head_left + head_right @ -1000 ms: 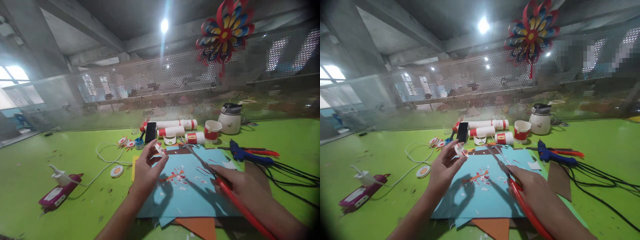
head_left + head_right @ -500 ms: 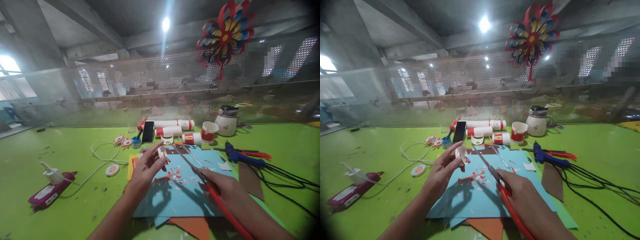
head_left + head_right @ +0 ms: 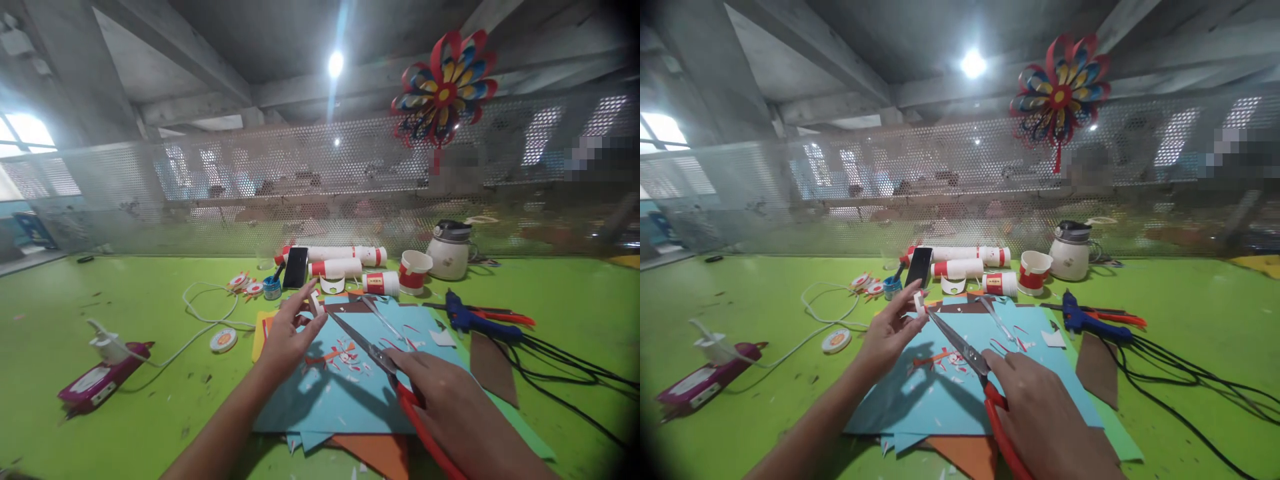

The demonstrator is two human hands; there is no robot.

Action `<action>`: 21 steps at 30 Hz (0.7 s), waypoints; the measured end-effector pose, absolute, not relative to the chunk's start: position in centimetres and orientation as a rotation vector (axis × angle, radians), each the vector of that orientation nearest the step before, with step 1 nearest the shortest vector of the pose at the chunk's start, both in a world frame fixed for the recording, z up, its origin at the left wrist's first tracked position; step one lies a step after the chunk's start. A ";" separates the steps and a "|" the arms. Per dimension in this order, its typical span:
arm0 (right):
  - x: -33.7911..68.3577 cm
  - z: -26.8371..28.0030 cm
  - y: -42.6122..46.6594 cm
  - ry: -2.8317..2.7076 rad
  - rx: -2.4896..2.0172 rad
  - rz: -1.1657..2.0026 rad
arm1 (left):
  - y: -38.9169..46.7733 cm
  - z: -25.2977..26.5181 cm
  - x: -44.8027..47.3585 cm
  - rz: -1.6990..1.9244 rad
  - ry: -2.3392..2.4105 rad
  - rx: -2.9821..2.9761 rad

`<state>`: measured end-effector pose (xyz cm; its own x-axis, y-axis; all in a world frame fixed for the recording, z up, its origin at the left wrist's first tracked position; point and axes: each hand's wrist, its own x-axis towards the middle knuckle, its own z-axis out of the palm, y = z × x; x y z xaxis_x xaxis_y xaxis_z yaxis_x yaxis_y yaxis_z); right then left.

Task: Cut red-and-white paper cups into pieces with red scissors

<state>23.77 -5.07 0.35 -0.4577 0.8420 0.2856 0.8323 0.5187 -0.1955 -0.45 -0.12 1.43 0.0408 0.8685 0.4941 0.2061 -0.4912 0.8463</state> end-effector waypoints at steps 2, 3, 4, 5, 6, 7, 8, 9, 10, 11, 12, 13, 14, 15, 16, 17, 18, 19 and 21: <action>23.8 0.5 -5.2 -2.407 -1.408 -0.076 | 0.2 1.1 -0.6 1.495 1.165 1.852; 23.8 0.6 -5.3 -2.400 -1.408 -0.118 | 0.2 1.0 -0.7 1.486 1.190 1.894; 23.8 0.8 -5.4 -2.395 -1.404 -0.144 | 0.3 0.9 -0.7 1.471 1.197 1.921; 23.7 0.9 -5.6 -2.393 -1.394 -0.152 | 0.3 0.9 -0.7 1.454 1.188 1.925; 23.7 1.0 -5.7 -2.391 -1.384 -0.145 | 0.4 0.9 -0.7 1.440 1.168 1.906; 23.6 1.1 -5.7 -2.386 -1.378 -0.126 | 0.4 0.9 -0.6 1.432 1.138 1.866; 23.5 1.2 -5.8 -2.374 -1.381 -0.098 | 0.3 1.0 -0.6 1.427 1.100 1.813; 23.5 1.2 -5.7 -2.358 -1.394 -0.062 | 0.3 1.1 -0.6 1.417 1.057 1.753; 23.5 1.3 -5.6 -2.337 -1.415 -0.030 | 0.3 1.3 -0.6 1.400 1.009 1.692; 23.5 1.4 -5.4 -2.315 -1.442 -0.008 | 0.2 1.4 -0.6 1.376 0.958 1.632; 23.5 1.5 -5.1 -2.296 -1.472 0.004 | 0.2 1.6 -0.7 1.348 0.902 1.567; 23.6 1.6 -4.7 -2.281 -1.507 0.006 | 0.1 1.7 -0.7 1.319 0.843 1.494; 23.7 1.6 -4.3 -2.268 -1.549 -0.002 | 0.0 1.8 -0.8 1.287 0.783 1.415; 23.8 1.6 -3.9 -2.258 -1.599 -0.015 | -0.1 1.8 -0.8 1.254 0.725 1.336; 23.9 1.5 -3.4 -2.247 -1.656 -0.030 | -0.2 1.9 -0.9 1.222 0.669 1.262; 23.9 1.3 -3.0 -2.237 -1.714 -0.045 | -0.3 2.0 -0.9 1.195 0.620 1.199; 24.0 1.0 -2.6 -2.233 -1.757 -0.055 | -0.4 2.0 -0.8 1.177 0.580 1.153; 24.0 0.7 -2.3 -2.234 -1.789 -0.065 | -0.6 2.0 -0.8 1.169 0.547 1.124; 23.9 0.0 -1.9 -2.246 -1.818 -0.082 | -0.8 2.1 -0.7 1.180 0.500 1.092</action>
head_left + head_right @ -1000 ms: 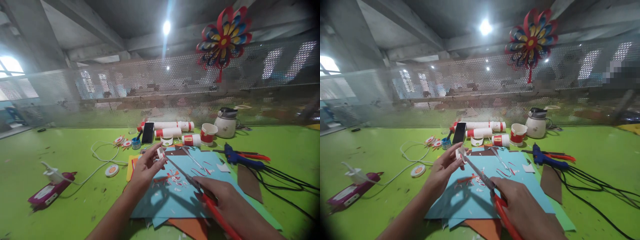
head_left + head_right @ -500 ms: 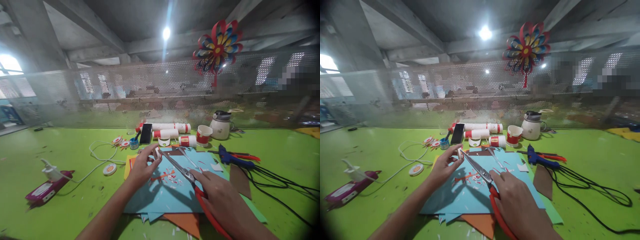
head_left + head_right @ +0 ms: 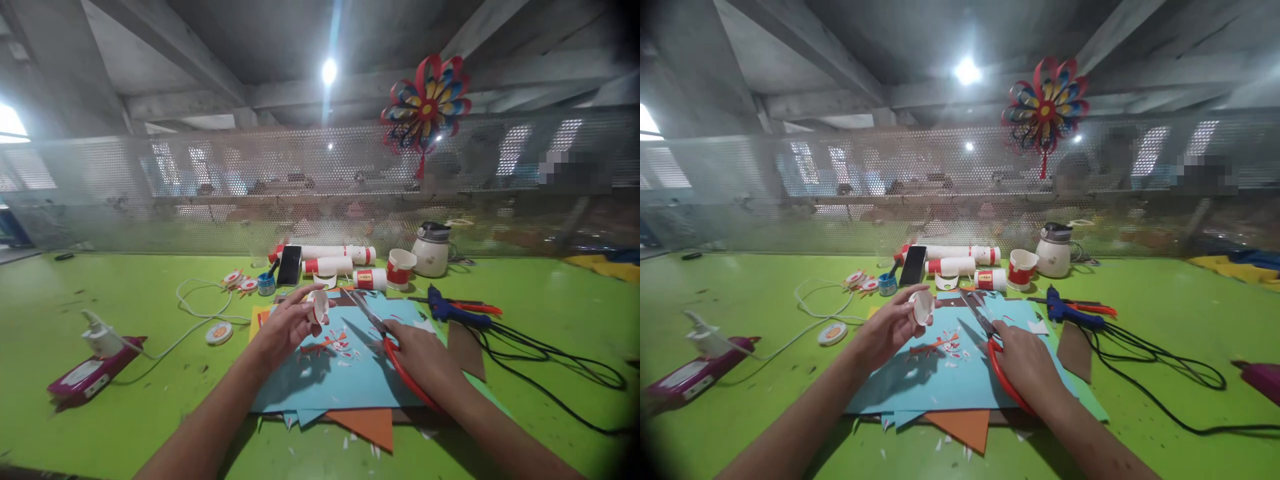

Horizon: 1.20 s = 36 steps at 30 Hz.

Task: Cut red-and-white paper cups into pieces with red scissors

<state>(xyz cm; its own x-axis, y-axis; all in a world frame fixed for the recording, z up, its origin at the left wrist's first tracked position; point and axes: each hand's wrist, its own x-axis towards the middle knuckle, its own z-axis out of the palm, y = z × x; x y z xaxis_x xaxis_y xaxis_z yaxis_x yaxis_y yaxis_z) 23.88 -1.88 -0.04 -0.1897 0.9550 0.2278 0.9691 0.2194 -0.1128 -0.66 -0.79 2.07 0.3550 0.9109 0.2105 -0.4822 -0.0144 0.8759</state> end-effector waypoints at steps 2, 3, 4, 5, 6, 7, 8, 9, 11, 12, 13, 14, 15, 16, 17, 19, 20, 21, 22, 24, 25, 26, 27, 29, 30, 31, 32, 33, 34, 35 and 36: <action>23.7 -0.7 -1.7 -2.258 -1.830 -0.099 | -0.9 2.1 -0.5 1.198 0.462 1.080; 23.5 -0.9 -1.8 -2.264 -1.833 -0.106 | -0.9 2.0 -0.5 1.202 0.445 1.075; 23.4 -1.1 -1.8 -2.268 -1.835 -0.111 | -0.9 2.0 -0.5 1.203 0.429 1.069; 23.2 -1.2 -1.9 -2.272 -1.835 -0.116 | -0.8 1.9 -0.5 1.201 0.415 1.063; 23.1 -1.3 -2.0 -2.271 -1.835 -0.121 | -0.7 1.8 -0.5 1.196 0.406 1.056; 23.0 -1.3 -2.1 -2.269 -1.835 -0.126 | -0.6 1.7 -0.5 1.192 0.401 1.048; 23.0 -1.3 -2.2 -2.266 -1.835 -0.131 | -0.5 1.6 -0.6 1.189 0.398 1.040; 22.9 -1.3 -2.3 -2.261 -1.836 -0.135 | -0.4 1.5 -0.6 1.189 0.398 1.031; 22.9 -1.3 -2.3 -2.246 -1.840 -0.141 | -0.2 1.3 -0.7 1.195 0.403 1.005; 22.9 -1.3 -2.2 -2.240 -1.841 -0.144 | -0.1 1.3 -0.7 1.197 0.402 0.988; 22.9 -1.3 -2.1 -2.237 -1.841 -0.146 | 0.0 1.3 -0.8 1.197 0.396 0.969; 22.9 -1.3 -2.1 -2.235 -1.839 -0.147 | 0.0 1.3 -0.8 1.196 0.388 0.949; 22.9 -1.4 -2.0 -2.237 -1.837 -0.144 | 0.1 1.3 -0.9 1.192 0.377 0.932; 22.9 -1.4 -2.0 -2.240 -1.832 -0.139 | 0.1 1.4 -0.9 1.186 0.365 0.920; 22.8 -1.5 -2.0 -2.244 -1.826 -0.131 | 0.1 1.4 -1.0 1.178 0.352 0.913; 22.7 -1.8 -2.0 -2.247 -1.811 -0.114 | 0.1 1.4 -1.1 1.164 0.329 0.908; 22.7 -1.9 -2.1 -2.247 -1.802 -0.103 | 0.1 1.5 -1.1 1.158 0.317 0.906; 22.6 -2.0 -2.2 -2.247 -1.793 -0.091 | 0.1 1.5 -1.1 1.156 0.303 0.902; 22.5 -2.0 -2.2 -2.248 -1.782 -0.079 | 0.1 1.5 -1.1 1.154 0.292 0.896; 22.4 -2.1 -2.4 -2.250 -1.762 -0.056 | 0.0 1.5 -1.1 1.151 0.283 0.884; 22.3 -2.0 -2.4 -2.249 -1.753 -0.048 | -0.1 1.5 -1.0 1.147 0.286 0.879; 22.3 -2.0 -2.5 -2.245 -1.747 -0.044 | -0.2 1.6 -1.0 1.143 0.292 0.874; 22.2 -1.9 -2.5 -2.238 -1.744 -0.041 | -0.2 1.7 -0.9 1.139 0.299 0.868; 22.1 -1.6 -2.6 -2.220 -1.745 -0.039 | -0.4 1.9 -0.8 1.133 0.316 0.853; 22.1 -1.5 -2.7 -2.210 -1.745 -0.038 | -0.4 1.9 -0.8 1.130 0.329 0.844; 22.0 -1.4 -2.8 -2.202 -1.743 -0.037 | -0.5 2.0 -0.8 1.127 0.345 0.836; 22.0 -1.4 -2.9 -2.195 -1.739 -0.035 | -0.5 2.0 -0.8 1.122 0.360 0.831; 22.0 -1.3 -2.9 -2.187 -1.736 -0.034 | -0.4 1.9 -0.8 1.113 0.376 0.829; 22.0 -1.3 -3.0 -2.178 -1.734 -0.034 | -0.3 1.8 -0.9 1.102 0.387 0.832; 22.0 -1.3 -3.0 -2.170 -1.731 -0.033 | -0.2 1.7 -0.9 1.090 0.395 0.838; 22.0 -1.4 -3.0 -2.163 -1.730 -0.032 | 0.0 1.6 -1.0 1.082 0.401 0.844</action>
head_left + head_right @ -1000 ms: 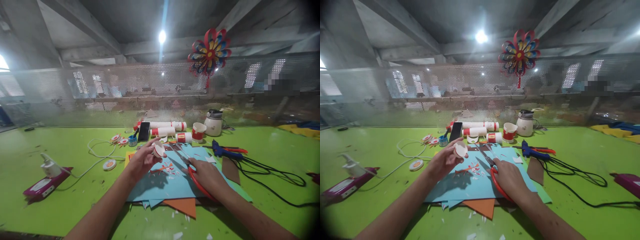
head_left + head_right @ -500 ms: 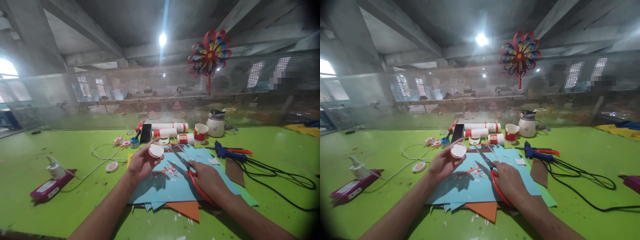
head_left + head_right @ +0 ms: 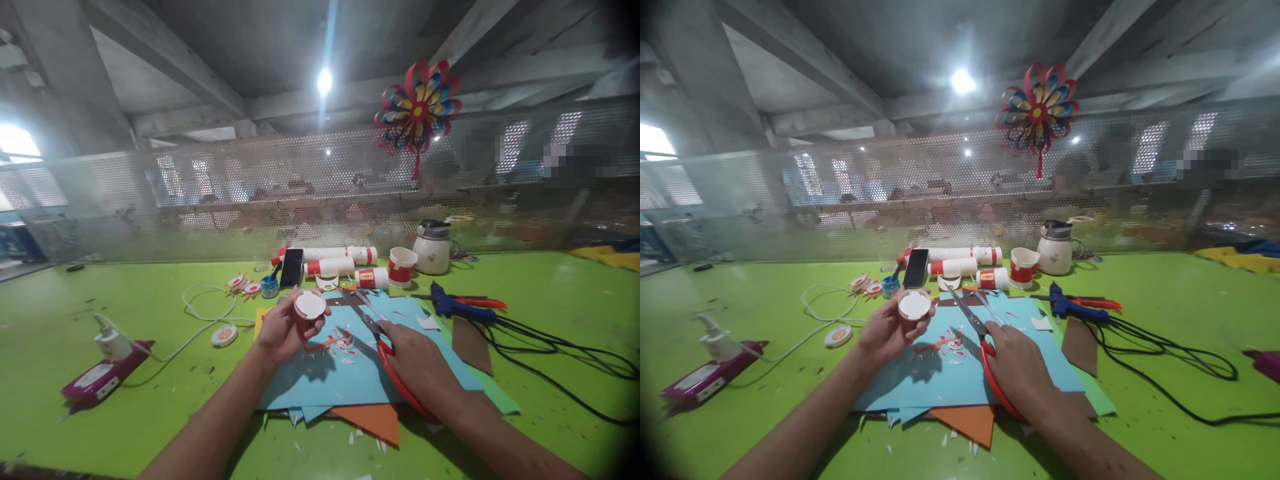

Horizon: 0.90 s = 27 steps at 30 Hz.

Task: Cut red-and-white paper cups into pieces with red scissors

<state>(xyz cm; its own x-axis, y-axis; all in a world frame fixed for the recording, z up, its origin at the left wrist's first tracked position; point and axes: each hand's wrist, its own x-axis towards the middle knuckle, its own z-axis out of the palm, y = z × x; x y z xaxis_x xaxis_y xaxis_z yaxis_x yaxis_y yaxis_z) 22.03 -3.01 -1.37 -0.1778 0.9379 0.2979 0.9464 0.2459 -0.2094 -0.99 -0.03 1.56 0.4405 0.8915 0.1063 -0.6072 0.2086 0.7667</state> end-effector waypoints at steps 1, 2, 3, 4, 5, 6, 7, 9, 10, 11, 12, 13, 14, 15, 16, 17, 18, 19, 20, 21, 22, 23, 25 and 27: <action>22.1 -1.4 -3.0 -2.155 -1.727 -0.031 | 0.1 1.4 -1.0 1.076 0.408 0.847; 22.1 -1.5 -3.1 -2.149 -1.724 -0.029 | 0.2 1.3 -1.1 1.078 0.416 0.847; 22.1 -1.5 -3.1 -2.146 -1.717 -0.024 | 0.3 1.2 -1.1 1.085 0.424 0.844; 22.1 -1.5 -3.2 -2.147 -1.708 -0.016 | 0.3 1.2 -1.1 1.091 0.432 0.840; 22.1 -1.5 -3.2 -2.152 -1.698 -0.006 | 0.3 1.1 -1.1 1.098 0.437 0.834; 22.1 -1.5 -3.3 -2.158 -1.687 0.005 | 0.3 1.1 -1.0 1.102 0.437 0.831; 22.0 -1.5 -3.4 -2.164 -1.677 0.017 | 0.3 1.1 -1.0 1.103 0.433 0.831; 21.9 -1.4 -3.5 -2.173 -1.659 0.040 | 0.3 1.2 -1.0 1.104 0.421 0.839; 21.8 -1.4 -3.5 -2.173 -1.653 0.050 | 0.3 1.2 -1.0 1.105 0.418 0.842; 21.8 -1.3 -3.5 -2.172 -1.648 0.057 | 0.3 1.2 -0.9 1.107 0.417 0.846; 21.8 -1.3 -3.5 -2.172 -1.642 0.063 | 0.3 1.3 -0.9 1.109 0.418 0.849; 21.8 -1.3 -3.5 -2.173 -1.638 0.067 | 0.3 1.3 -0.9 1.110 0.420 0.852; 21.8 -1.3 -3.4 -2.174 -1.634 0.068 | 0.3 1.3 -1.0 1.108 0.423 0.856; 21.8 -1.3 -3.4 -2.178 -1.629 0.069 | 0.3 1.4 -1.0 1.102 0.427 0.860; 21.9 -1.3 -3.4 -2.182 -1.624 0.069 | 0.4 1.4 -1.0 1.096 0.431 0.861; 21.8 -1.3 -3.5 -2.186 -1.619 0.069 | 0.4 1.4 -1.0 1.090 0.435 0.861; 21.8 -1.3 -3.5 -2.192 -1.613 0.070 | 0.5 1.4 -1.1 1.089 0.440 0.858; 21.8 -1.3 -3.6 -2.197 -1.608 0.071 | 0.6 1.4 -1.1 1.091 0.447 0.852; 21.7 -1.2 -3.7 -2.204 -1.603 0.074 | 0.7 1.3 -1.1 1.100 0.456 0.844; 21.7 -1.2 -3.8 -2.211 -1.601 0.077 | 0.8 1.3 -1.1 1.112 0.467 0.831; 21.6 -1.2 -3.9 -2.217 -1.600 0.079 | 1.0 1.2 -1.2 1.124 0.481 0.812; 21.5 -1.1 -3.9 -2.223 -1.601 0.083 | 1.1 1.0 -1.2 1.135 0.496 0.791; 21.4 -1.1 -3.9 -2.229 -1.602 0.092 | 1.4 0.8 -1.1 1.156 0.528 0.750; 21.4 -1.1 -3.9 -2.231 -1.601 0.105 | 1.6 0.5 -1.1 1.168 0.560 0.724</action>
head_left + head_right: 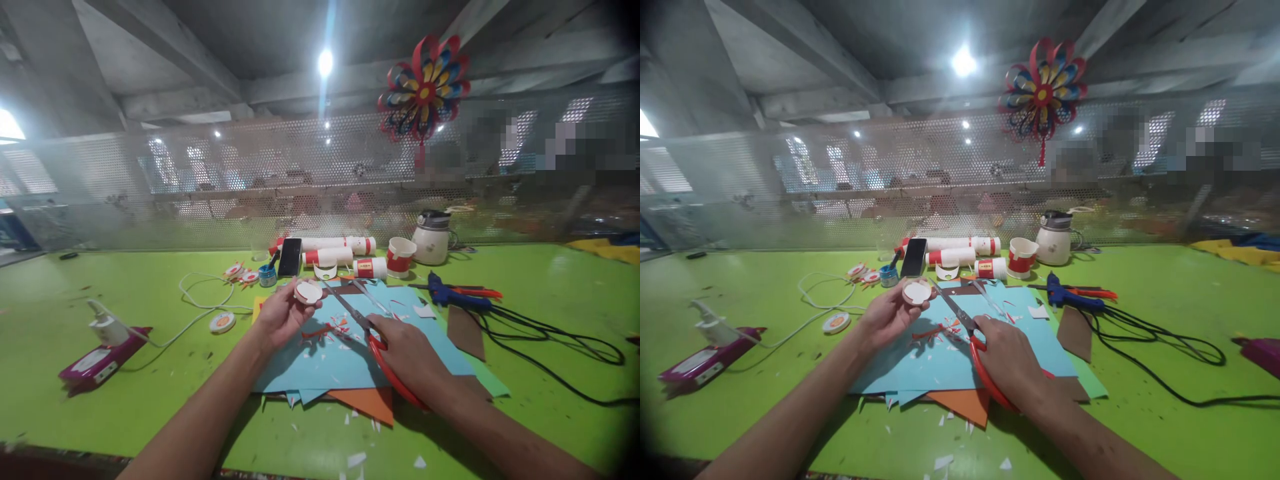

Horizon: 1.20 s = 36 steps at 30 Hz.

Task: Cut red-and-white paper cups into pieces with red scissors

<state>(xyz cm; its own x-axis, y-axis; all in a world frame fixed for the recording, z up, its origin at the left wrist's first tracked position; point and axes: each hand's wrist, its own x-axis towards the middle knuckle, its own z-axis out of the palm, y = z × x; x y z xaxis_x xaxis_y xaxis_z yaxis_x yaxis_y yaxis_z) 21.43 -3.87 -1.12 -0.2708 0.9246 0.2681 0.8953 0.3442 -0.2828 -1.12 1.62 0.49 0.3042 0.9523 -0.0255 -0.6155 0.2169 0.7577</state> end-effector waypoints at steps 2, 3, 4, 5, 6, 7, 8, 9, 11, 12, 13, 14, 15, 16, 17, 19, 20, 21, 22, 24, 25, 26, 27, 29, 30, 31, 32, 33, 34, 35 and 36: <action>21.5 -1.2 -3.8 -2.231 -1.605 0.114 | 1.7 0.4 -1.1 1.174 0.582 0.702; 21.5 -1.2 -3.7 -2.231 -1.610 0.118 | 1.7 0.4 -1.1 1.175 0.581 0.688; 21.5 -1.2 -3.7 -2.231 -1.615 0.121 | 1.6 0.5 -1.2 1.176 0.573 0.674; 21.5 -1.2 -3.7 -2.229 -1.619 0.125 | 1.5 0.6 -1.2 1.180 0.562 0.662; 21.5 -1.2 -3.7 -2.227 -1.621 0.133 | 1.4 0.8 -1.3 1.188 0.554 0.652; 21.6 -1.2 -3.7 -2.223 -1.623 0.145 | 1.3 1.0 -1.3 1.198 0.555 0.649; 21.6 -1.2 -3.7 -2.217 -1.624 0.159 | 1.2 1.1 -1.4 1.212 0.569 0.655; 21.7 -1.2 -3.7 -2.208 -1.626 0.177 | 1.1 1.3 -1.4 1.230 0.595 0.676; 21.8 -1.3 -3.4 -2.178 -1.637 0.216 | 1.0 1.5 -1.3 1.281 0.660 0.784; 21.9 -1.3 -3.2 -2.159 -1.647 0.235 | 1.0 1.4 -1.3 1.323 0.698 0.869; 22.0 -1.4 -3.0 -2.141 -1.657 0.250 | 1.0 1.3 -1.2 1.373 0.741 0.970; 22.1 -1.5 -2.8 -2.126 -1.668 0.261 | 1.0 1.2 -1.1 1.429 0.789 1.073; 22.2 -1.5 -2.7 -2.117 -1.677 0.268 | 1.1 1.0 -0.9 1.487 0.841 1.171; 22.2 -1.5 -2.7 -2.114 -1.686 0.272 | 1.1 0.7 -0.8 1.544 0.893 1.259; 22.2 -1.4 -2.7 -2.118 -1.696 0.274 | 1.1 0.5 -0.7 1.591 0.938 1.340; 22.1 -1.2 -2.9 -2.142 -1.712 0.273 | 1.0 0.1 -0.5 1.652 0.996 1.479; 22.0 -1.1 -3.1 -2.159 -1.717 0.271 | 0.8 -0.1 -0.3 1.673 1.013 1.534; 21.9 -1.1 -3.2 -2.176 -1.719 0.269 | 0.7 -0.2 -0.3 1.686 1.022 1.571; 21.9 -1.0 -3.4 -2.190 -1.717 0.268 | 0.6 -0.2 -0.2 1.695 1.022 1.585; 21.8 -0.9 -3.6 -2.208 -1.712 0.270 | 0.4 -0.1 0.0 1.710 0.998 1.548; 21.7 -0.9 -3.6 -2.212 -1.711 0.273 | 0.3 -0.1 0.1 1.714 0.982 1.512; 21.7 -0.9 -3.6 -2.212 -1.710 0.275 | 0.2 0.0 0.2 1.715 0.967 1.478; 21.7 -0.9 -3.6 -2.210 -1.710 0.277 | 0.1 0.1 0.3 1.712 0.953 1.451; 21.6 -0.9 -3.6 -2.203 -1.709 0.281 | -0.1 0.2 0.5 1.696 0.916 1.423; 21.6 -0.9 -3.6 -2.199 -1.705 0.282 | -0.2 0.3 0.5 1.683 0.890 1.418; 21.7 -0.9 -3.6 -2.196 -1.699 0.283 | -0.3 0.4 0.6 1.668 0.863 1.417; 21.7 -0.8 -3.6 -2.194 -1.690 0.284 | -0.4 0.4 0.7 1.653 0.837 1.422; 21.7 -0.8 -3.7 -2.193 -1.683 0.284 | -0.6 0.5 0.8 1.640 0.819 1.431; 21.7 -0.8 -3.7 -2.192 -1.675 0.285 | -0.7 0.5 0.8 1.631 0.810 1.448; 21.7 -0.8 -3.7 -2.192 -1.670 0.287 | -0.8 0.5 0.9 1.624 0.807 1.476; 21.7 -0.8 -3.7 -2.191 -1.666 0.288 | -0.9 0.5 0.9 1.616 0.810 1.510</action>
